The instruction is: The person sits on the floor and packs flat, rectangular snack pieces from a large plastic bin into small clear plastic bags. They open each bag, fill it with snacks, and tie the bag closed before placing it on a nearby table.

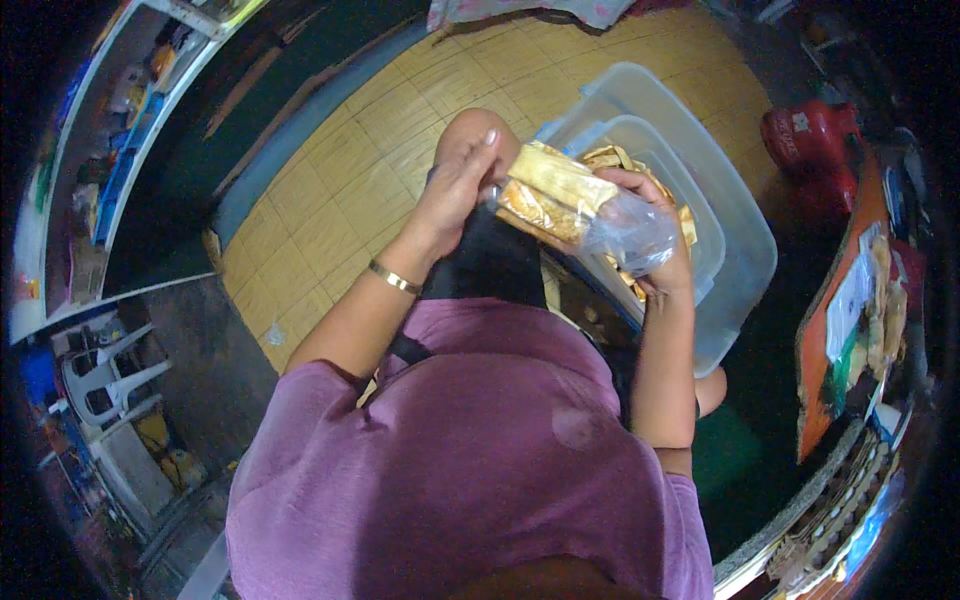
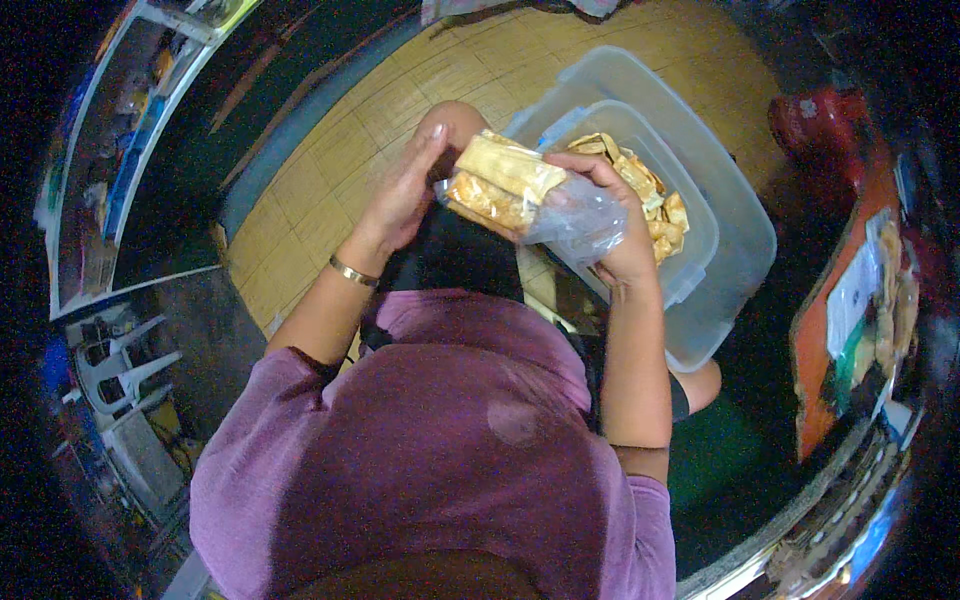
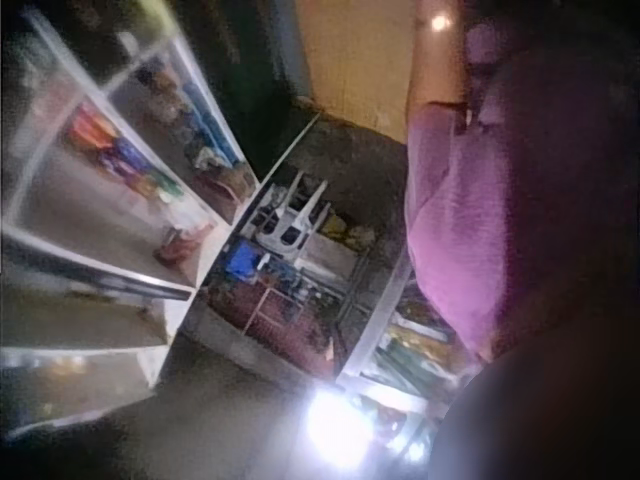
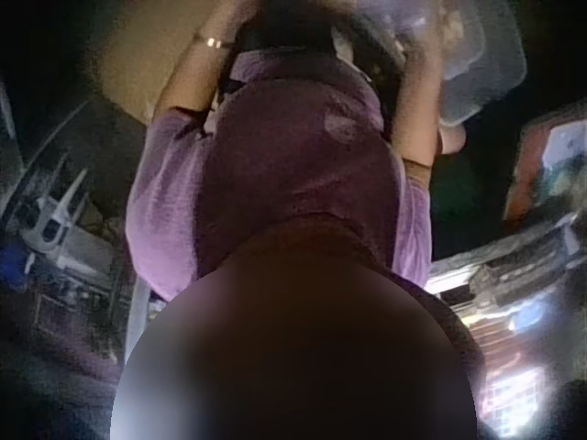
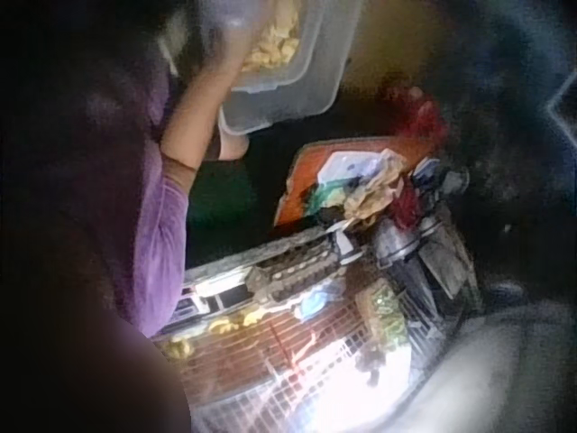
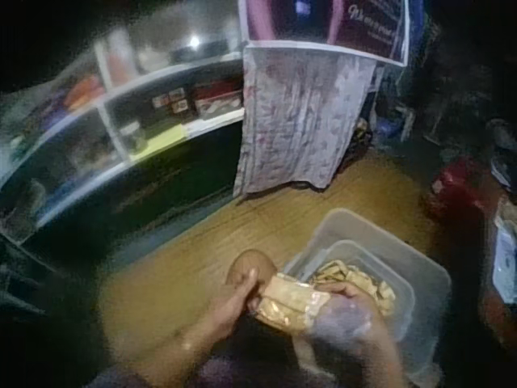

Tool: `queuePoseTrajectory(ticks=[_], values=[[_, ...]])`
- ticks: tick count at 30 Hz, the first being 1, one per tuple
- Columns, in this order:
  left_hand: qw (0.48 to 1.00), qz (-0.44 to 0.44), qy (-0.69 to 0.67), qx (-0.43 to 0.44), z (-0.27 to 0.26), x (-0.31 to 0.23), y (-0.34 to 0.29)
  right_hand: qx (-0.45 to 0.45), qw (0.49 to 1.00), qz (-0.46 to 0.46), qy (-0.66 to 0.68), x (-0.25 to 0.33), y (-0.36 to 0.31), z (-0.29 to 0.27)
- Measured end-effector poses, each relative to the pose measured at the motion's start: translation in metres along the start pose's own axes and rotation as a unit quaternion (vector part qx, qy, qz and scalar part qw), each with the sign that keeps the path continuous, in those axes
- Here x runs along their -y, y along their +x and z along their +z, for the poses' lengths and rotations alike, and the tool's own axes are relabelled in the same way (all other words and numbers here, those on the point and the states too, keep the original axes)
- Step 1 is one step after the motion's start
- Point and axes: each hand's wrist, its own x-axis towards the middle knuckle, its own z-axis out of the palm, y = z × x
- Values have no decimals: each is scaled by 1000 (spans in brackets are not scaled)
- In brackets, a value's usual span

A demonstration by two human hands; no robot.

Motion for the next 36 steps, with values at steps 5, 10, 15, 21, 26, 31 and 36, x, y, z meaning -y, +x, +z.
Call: queuePoseTrajectory(ticks=[5,10,15,21,26,31,36], values=[[986,-82,-120,83,15,23,-9,-52,998,-27,16,-16,-9,3],[997,0,-51,61,19,26,-8,-85,993,-35,71,-22,-11,-1],[995,-22,-79,59,15,29,-3,-107,992,-52,42,-26,-12,2],[954,-233,-176,66,-9,33,11,-79,993,-92,-8,-9,-20,-7],[924,-274,-243,106,-23,32,17,-167,936,-275,-145,19,-44,-11],[921,-295,-242,81,-11,34,15,-138,757,-411,-490,31,-49,12],[918,-311,-201,140,-2,39,9,-101,727,-422,-532,41,-34,31]])
